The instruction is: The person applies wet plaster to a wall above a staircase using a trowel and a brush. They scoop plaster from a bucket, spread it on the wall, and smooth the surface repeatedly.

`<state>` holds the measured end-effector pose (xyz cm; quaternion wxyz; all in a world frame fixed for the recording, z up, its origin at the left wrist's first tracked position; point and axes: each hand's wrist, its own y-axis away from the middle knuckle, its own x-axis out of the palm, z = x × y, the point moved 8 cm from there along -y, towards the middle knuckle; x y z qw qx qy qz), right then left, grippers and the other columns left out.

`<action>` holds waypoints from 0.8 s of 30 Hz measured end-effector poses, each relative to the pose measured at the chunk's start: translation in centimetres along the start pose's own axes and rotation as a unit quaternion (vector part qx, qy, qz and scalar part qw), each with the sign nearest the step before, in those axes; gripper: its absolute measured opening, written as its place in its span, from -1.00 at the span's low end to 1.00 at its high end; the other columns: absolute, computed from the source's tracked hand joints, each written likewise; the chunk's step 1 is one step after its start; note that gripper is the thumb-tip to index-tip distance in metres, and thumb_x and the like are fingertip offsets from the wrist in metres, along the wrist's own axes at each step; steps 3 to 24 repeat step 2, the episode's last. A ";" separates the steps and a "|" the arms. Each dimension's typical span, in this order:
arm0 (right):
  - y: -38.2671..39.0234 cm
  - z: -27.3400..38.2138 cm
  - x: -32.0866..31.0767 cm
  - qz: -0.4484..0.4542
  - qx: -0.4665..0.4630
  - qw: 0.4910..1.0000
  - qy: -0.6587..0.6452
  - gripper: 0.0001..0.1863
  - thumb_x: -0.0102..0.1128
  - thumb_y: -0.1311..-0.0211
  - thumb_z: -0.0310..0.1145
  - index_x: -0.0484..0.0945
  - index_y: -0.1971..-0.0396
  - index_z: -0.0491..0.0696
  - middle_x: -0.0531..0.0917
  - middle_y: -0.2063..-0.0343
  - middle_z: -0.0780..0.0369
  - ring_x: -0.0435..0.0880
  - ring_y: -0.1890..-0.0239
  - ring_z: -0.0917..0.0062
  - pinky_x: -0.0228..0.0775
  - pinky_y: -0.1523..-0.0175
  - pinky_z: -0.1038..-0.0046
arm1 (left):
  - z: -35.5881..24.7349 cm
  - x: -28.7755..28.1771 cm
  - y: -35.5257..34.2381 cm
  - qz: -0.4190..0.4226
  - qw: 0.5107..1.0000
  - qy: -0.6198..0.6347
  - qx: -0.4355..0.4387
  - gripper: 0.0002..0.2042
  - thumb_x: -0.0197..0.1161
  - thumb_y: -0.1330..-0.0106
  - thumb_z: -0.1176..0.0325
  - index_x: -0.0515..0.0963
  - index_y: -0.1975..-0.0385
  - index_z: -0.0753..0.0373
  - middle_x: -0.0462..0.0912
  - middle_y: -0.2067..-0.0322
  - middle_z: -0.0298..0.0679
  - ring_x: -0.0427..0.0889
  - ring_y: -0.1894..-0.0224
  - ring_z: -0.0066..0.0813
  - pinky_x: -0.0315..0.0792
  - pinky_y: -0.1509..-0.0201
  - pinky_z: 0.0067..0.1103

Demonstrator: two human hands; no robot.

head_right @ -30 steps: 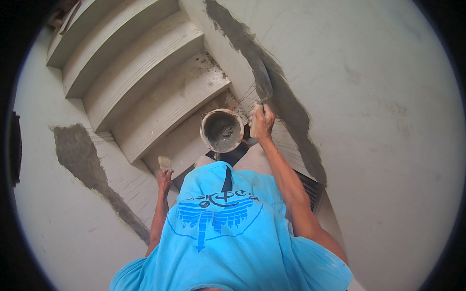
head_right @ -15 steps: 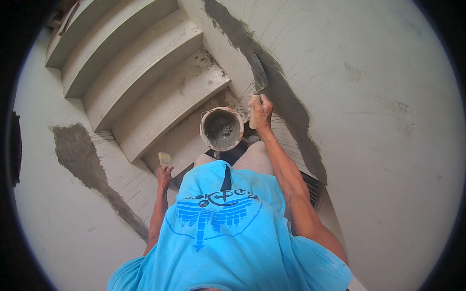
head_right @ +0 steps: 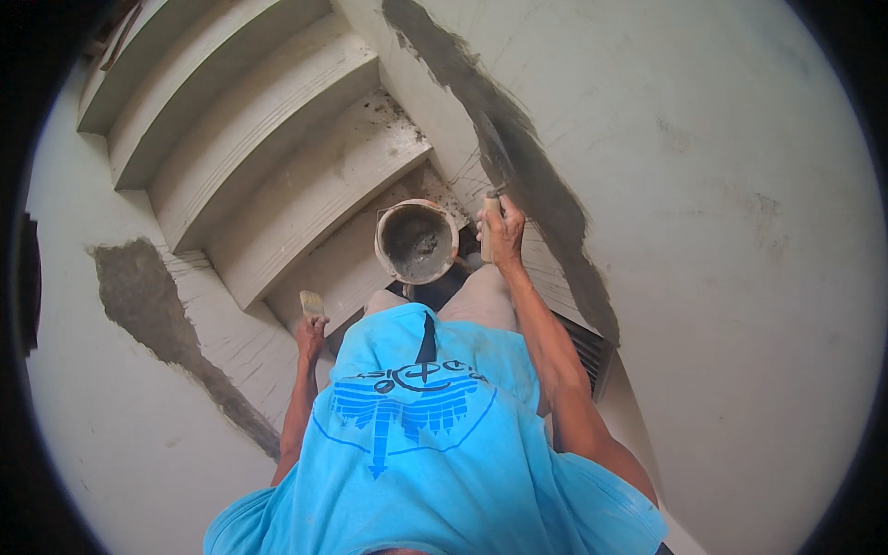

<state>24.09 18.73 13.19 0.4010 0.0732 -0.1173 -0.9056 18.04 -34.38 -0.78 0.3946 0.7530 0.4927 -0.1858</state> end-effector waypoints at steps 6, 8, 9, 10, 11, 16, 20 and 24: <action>-1.0 -1.3 -0.2 0.013 0.033 0.998 -0.044 -0.67 0.07 -0.26 -0.38 0.53 0.02 -0.17 0.61 0.42 0.21 0.57 0.51 0.61 0.50 0.50 0.55 | 2.1 0.3 -0.2 0.037 0.998 0.025 -0.042 -0.57 0.20 -0.24 -0.03 0.75 0.31 0.27 0.73 0.40 0.06 0.75 0.30 -0.14 0.52 0.14 -0.28; -1.0 -1.3 -0.2 0.013 0.033 0.998 -0.044 -0.67 0.07 -0.26 -0.38 0.53 0.02 -0.17 0.61 0.42 0.21 0.57 0.51 0.61 0.50 0.50 0.55 | 2.1 0.3 -0.2 0.037 0.998 0.025 -0.042 -0.57 0.20 -0.24 -0.03 0.75 0.31 0.27 0.73 0.40 0.06 0.75 0.30 -0.14 0.52 0.14 -0.28; -1.0 -1.3 -0.2 0.013 0.033 0.998 -0.044 -0.67 0.07 -0.26 -0.38 0.53 0.02 -0.17 0.61 0.42 0.21 0.57 0.51 0.61 0.50 0.50 0.55 | 2.1 0.3 -0.2 0.037 0.998 0.025 -0.042 -0.57 0.20 -0.24 -0.03 0.75 0.31 0.27 0.73 0.40 0.06 0.75 0.30 -0.14 0.52 0.14 -0.28; -1.0 -1.3 -0.2 0.013 0.033 0.998 -0.044 -0.67 0.07 -0.26 -0.38 0.53 0.02 -0.17 0.61 0.42 0.21 0.57 0.51 0.61 0.50 0.50 0.55 | 2.1 0.3 -0.2 0.037 0.998 0.025 -0.042 -0.57 0.20 -0.24 -0.03 0.75 0.31 0.27 0.73 0.40 0.06 0.75 0.30 -0.14 0.52 0.14 -0.28; -1.0 -1.3 -0.2 0.013 0.033 0.998 -0.044 -0.67 0.07 -0.26 -0.38 0.53 0.02 -0.17 0.61 0.42 0.21 0.57 0.51 0.61 0.50 0.50 0.55 | 2.1 0.3 -0.2 0.037 0.998 0.025 -0.042 -0.57 0.20 -0.24 -0.03 0.75 0.31 0.27 0.73 0.40 0.06 0.75 0.30 -0.14 0.52 0.14 -0.28; -1.0 -1.3 -0.2 0.013 0.033 0.998 -0.044 -0.67 0.07 -0.26 -0.38 0.53 0.02 -0.17 0.61 0.42 0.21 0.57 0.51 0.61 0.50 0.50 0.55 | 2.1 0.3 -0.2 0.037 0.998 0.025 -0.042 -0.57 0.20 -0.24 -0.03 0.75 0.31 0.27 0.73 0.40 0.06 0.75 0.30 -0.14 0.52 0.14 -0.28; -1.0 -1.3 -0.2 0.013 0.033 0.998 -0.044 -0.67 0.07 -0.26 -0.38 0.53 0.02 -0.17 0.61 0.42 0.21 0.57 0.51 0.61 0.50 0.50 0.55 | 2.1 0.3 -0.2 0.037 0.998 0.025 -0.042 -0.57 0.20 -0.24 -0.03 0.75 0.31 0.27 0.73 0.40 0.06 0.75 0.30 -0.14 0.52 0.14 -0.28; -1.0 -1.3 -0.2 0.013 0.033 0.998 -0.044 -0.67 0.07 -0.26 -0.38 0.53 0.02 -0.17 0.61 0.42 0.21 0.57 0.51 0.61 0.50 0.50 0.55 | 2.1 0.3 -0.2 0.037 0.998 0.025 -0.042 -0.57 0.20 -0.24 -0.03 0.75 0.31 0.27 0.73 0.40 0.06 0.75 0.30 -0.14 0.52 0.14 -0.28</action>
